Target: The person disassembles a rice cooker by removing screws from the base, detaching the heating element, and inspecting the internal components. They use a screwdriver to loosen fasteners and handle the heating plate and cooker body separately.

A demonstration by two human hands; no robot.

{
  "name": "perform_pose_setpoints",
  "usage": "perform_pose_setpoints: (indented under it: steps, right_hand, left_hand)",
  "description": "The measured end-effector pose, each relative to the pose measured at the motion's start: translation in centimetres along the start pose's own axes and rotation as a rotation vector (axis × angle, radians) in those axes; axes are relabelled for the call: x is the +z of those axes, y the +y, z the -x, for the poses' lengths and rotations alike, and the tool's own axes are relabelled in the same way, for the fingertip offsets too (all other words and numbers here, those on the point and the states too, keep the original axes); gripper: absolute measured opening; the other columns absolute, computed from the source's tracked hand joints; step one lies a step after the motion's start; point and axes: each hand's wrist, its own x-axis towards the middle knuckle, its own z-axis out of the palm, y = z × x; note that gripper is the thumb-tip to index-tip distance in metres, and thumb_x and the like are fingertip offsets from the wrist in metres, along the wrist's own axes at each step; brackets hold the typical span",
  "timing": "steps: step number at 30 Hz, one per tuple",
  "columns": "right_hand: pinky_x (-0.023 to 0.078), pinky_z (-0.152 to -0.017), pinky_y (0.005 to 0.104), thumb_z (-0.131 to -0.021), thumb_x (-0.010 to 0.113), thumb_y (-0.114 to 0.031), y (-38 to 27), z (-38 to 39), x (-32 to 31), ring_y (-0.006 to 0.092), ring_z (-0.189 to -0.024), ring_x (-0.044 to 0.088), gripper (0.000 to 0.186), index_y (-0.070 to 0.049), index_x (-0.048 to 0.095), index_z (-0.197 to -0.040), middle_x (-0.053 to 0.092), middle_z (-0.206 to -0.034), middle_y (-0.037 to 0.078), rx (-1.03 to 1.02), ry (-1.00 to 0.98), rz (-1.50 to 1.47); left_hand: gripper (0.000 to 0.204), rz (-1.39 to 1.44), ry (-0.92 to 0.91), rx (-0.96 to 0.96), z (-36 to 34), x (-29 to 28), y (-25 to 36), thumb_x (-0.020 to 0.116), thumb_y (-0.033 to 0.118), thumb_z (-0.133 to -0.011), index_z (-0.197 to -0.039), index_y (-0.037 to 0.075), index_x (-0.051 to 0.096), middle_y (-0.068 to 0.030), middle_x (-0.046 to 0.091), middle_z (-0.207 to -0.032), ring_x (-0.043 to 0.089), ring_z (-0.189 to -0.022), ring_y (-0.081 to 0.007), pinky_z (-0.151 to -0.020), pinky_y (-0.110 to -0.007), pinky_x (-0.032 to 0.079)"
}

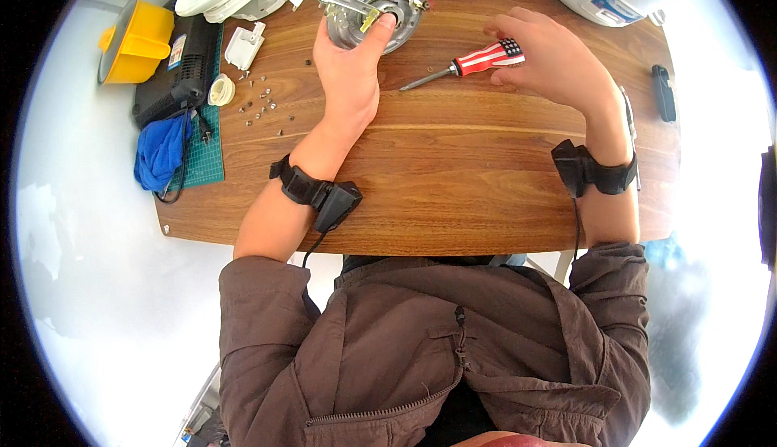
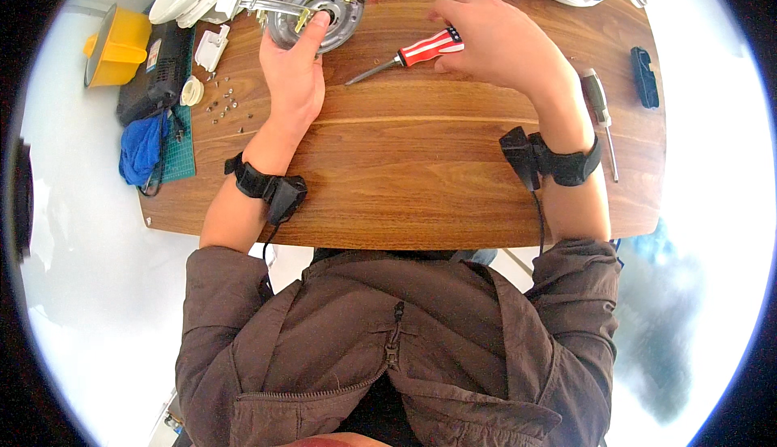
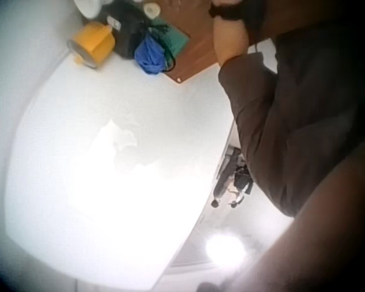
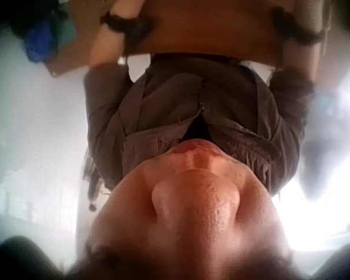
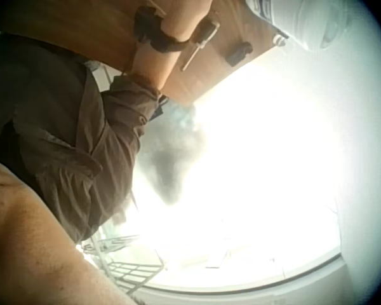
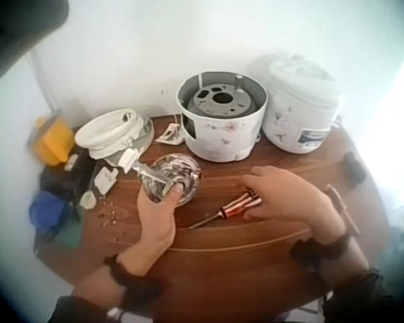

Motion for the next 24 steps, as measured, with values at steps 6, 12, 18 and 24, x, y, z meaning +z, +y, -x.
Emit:
perform_pose_setpoints:
  steps: [6, 12, 18, 24]
  right_hand:
    - [0.053, -0.093, 0.0477, -0.074, 0.083, -0.015, 0.4, -0.2, 1.1, 0.0373, -0.11, 0.064, 0.045, -0.006, 0.065, -0.115, 0.066, -0.11, 0.015, 0.06, -0.077, 0.067]
    - [0.053, -0.092, 0.0478, -0.076, 0.081, -0.013, 1.0, -0.4, 1.9, 0.0374, -0.108, 0.064, 0.038, -0.006, 0.065, -0.11, 0.066, -0.108, 0.015, 0.021, -0.041, 0.104]
    - [0.052, -0.089, 0.0482, -0.079, 0.079, -0.013, 1.2, -0.3, 1.7, 0.038, -0.104, 0.064, 0.031, -0.004, 0.065, -0.105, 0.067, -0.103, 0.016, -0.032, -0.011, 0.077]
    - [0.052, -0.076, 0.0471, -0.08, 0.078, -0.013, -0.8, -0.4, -2.1, 0.0384, -0.089, 0.066, 0.026, -0.001, 0.063, -0.097, 0.069, -0.087, 0.015, -0.083, -0.042, -0.225]
  left_hand:
    - [0.029, 0.132, -0.013, -0.116, 0.0, 0.0, 0.2, 0.073, 0.003, -0.094, -0.122, 0.001, 0.064, -0.0057, 0.073, -0.111, 0.068, -0.1, -0.0134, -0.089, -0.03, 0.055]
    - [0.026, 0.197, -0.034, -0.253, -0.1, -0.3, 0.2, 0.07, 0.011, -0.098, -0.122, 0.002, 0.064, -0.0062, 0.073, -0.113, 0.069, -0.101, -0.0143, -0.089, -0.033, 0.057]
    - [0.028, 0.246, -0.041, -0.316, -0.1, -0.3, 0.3, 0.071, 0.014, -0.099, -0.123, 0.003, 0.064, -0.0059, 0.073, -0.114, 0.07, -0.101, -0.0141, -0.09, -0.033, 0.058]
    - [0.028, 0.243, -0.042, -0.308, -0.2, -0.5, 0.4, 0.072, 0.015, -0.098, -0.123, 0.003, 0.064, -0.0055, 0.073, -0.115, 0.069, -0.102, -0.014, -0.092, -0.032, 0.056]
